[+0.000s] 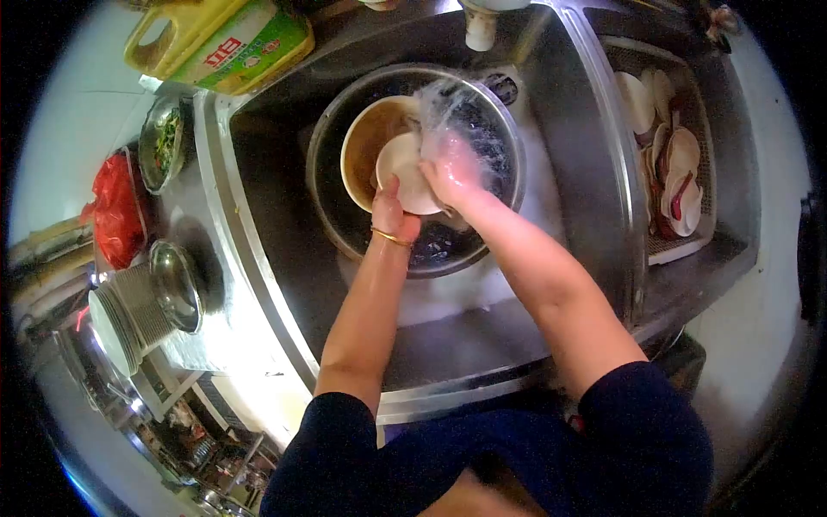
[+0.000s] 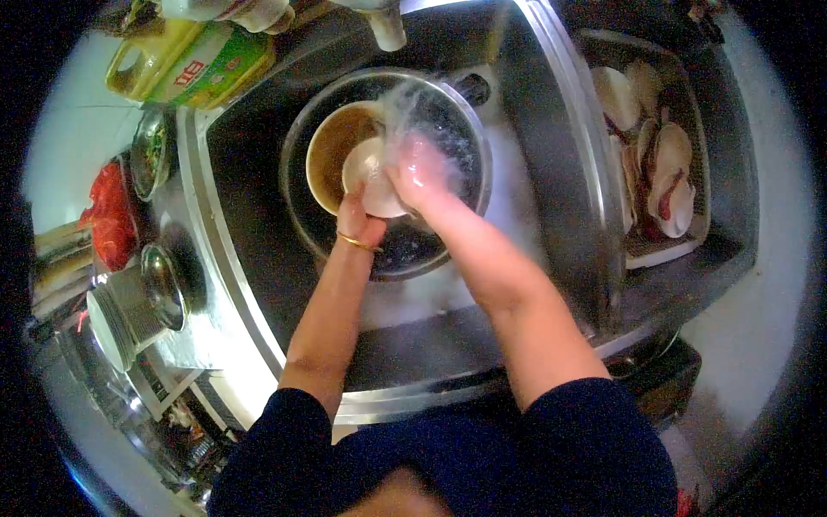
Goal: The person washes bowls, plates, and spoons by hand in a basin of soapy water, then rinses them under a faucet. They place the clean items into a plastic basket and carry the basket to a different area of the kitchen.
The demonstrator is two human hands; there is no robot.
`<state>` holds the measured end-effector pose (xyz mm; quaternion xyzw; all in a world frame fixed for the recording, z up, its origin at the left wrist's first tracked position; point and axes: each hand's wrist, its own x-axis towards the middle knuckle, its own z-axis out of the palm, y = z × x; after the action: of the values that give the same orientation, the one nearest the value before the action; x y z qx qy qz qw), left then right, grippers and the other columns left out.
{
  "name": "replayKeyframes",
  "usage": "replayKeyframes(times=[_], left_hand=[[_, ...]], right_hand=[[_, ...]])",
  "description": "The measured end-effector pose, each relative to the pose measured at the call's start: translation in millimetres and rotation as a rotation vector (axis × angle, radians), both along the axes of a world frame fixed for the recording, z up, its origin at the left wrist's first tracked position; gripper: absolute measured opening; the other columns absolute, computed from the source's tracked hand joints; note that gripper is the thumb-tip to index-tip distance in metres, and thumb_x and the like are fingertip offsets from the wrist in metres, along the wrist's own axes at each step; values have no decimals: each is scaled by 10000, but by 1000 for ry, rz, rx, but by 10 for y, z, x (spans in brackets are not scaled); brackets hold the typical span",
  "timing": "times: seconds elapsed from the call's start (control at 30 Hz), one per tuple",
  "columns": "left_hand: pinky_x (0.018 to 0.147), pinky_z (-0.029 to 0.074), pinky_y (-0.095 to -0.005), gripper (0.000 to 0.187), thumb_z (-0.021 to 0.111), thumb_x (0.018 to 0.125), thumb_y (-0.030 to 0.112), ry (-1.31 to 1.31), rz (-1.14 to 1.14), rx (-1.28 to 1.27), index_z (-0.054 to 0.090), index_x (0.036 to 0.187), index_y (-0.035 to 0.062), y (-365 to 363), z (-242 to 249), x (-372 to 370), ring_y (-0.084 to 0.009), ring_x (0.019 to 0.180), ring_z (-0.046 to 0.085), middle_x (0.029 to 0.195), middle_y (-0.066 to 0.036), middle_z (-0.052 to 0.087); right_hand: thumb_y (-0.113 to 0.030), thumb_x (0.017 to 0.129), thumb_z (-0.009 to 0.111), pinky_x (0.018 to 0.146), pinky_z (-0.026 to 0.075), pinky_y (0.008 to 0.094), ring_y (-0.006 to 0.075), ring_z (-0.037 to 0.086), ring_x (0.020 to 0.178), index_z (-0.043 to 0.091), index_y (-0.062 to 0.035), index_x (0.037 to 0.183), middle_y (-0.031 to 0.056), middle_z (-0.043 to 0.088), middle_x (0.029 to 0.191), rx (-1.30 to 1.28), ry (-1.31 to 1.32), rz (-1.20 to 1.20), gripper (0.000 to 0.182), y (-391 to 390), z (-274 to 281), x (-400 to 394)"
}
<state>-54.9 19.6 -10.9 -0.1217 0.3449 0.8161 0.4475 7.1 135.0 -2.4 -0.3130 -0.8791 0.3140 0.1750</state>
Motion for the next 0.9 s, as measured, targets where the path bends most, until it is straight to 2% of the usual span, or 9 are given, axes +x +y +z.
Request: replayKeyframes(times=[0.1, 0.23, 0.37, 0.47, 0.53, 0.6, 0.63, 0.73, 0.9], left_hand=[[978, 432, -440, 406, 549, 932, 250, -103, 92, 166, 472, 1257, 20, 86, 328, -96, -289, 1126, 530, 1209, -114, 557], [807, 513, -353, 373, 652, 856, 116, 168, 88, -272, 528, 1179, -22, 368, 304, 153, -223, 926, 601, 1076, -114, 602], [764, 525, -314, 450, 693, 809, 77, 432, -570, -335, 513, 1203, -45, -21, 494, -253, -194, 848, 623, 1072, -117, 619], [824, 511, -346, 449, 680, 813, 52, 210, 23, -515, 525, 1227, -27, 213, 298, 13, -222, 924, 623, 1079, -114, 633], [808, 514, -321, 476, 727, 787, 88, 817, 117, -793, 535, 1207, -29, 275, 9, 202, -208, 888, 625, 1082, -122, 629], [816, 507, -321, 645, 714, 777, 85, 412, -555, -564, 386, 1321, -28, 3, 205, -177, -184, 984, 583, 1137, -140, 592], [824, 505, -317, 538, 715, 781, 83, 460, -686, -436, 491, 1256, -32, -19, 426, -327, -189, 947, 595, 1073, -125, 623], [822, 517, -349, 409, 726, 781, 116, 426, -110, -569, 595, 1141, -28, 201, 285, 101, -220, 907, 631, 1035, -120, 658], [846, 506, -341, 565, 716, 793, 133, 377, -720, -399, 477, 1280, -26, -109, 366, -411, -192, 1048, 561, 1157, -120, 589]], right_hand=[[-143, 794, 680, 841, 481, 382, 301, 608, 955, 534, -36, 1165, 132, 631, 1056, -686, 158, -495, 413, -49, 236, 31], [-194, 762, 738, 731, 502, 323, 195, 603, 823, 557, 18, 1110, 116, 627, 958, -1373, 399, -742, 446, -379, -129, 83], [-242, 858, 667, 660, 526, 349, 201, 622, 748, 584, -63, 1108, 87, 642, 958, -1210, 444, -573, 318, 151, 183, 315], [-274, 851, 673, 660, 525, 341, 207, 621, 743, 585, -73, 1111, 88, 642, 967, -1334, 185, -772, 340, -257, 348, 179], [-213, 848, 662, 757, 511, 350, 231, 619, 861, 421, -65, 1271, 123, 624, 1033, -1368, 301, -826, 509, -348, 381, 85], [-237, 860, 650, 776, 496, 364, 229, 599, 933, 525, -54, 1197, 133, 616, 1041, -1491, 204, -743, 403, -135, 219, 376], [-247, 868, 639, 656, 490, 336, 196, 600, 787, 585, -45, 1067, 97, 621, 924, -1355, 552, -788, 289, -120, 51, 361], [-243, 898, 618, 821, 513, 438, 262, 576, 1052, 451, -40, 1274, 142, 582, 1157, -1401, 334, -853, 459, -421, 134, 218], [-251, 890, 629, 791, 529, 471, 321, 637, 879, 498, -40, 1212, 137, 613, 1089, -1647, 294, -650, 407, -101, -140, 455]])
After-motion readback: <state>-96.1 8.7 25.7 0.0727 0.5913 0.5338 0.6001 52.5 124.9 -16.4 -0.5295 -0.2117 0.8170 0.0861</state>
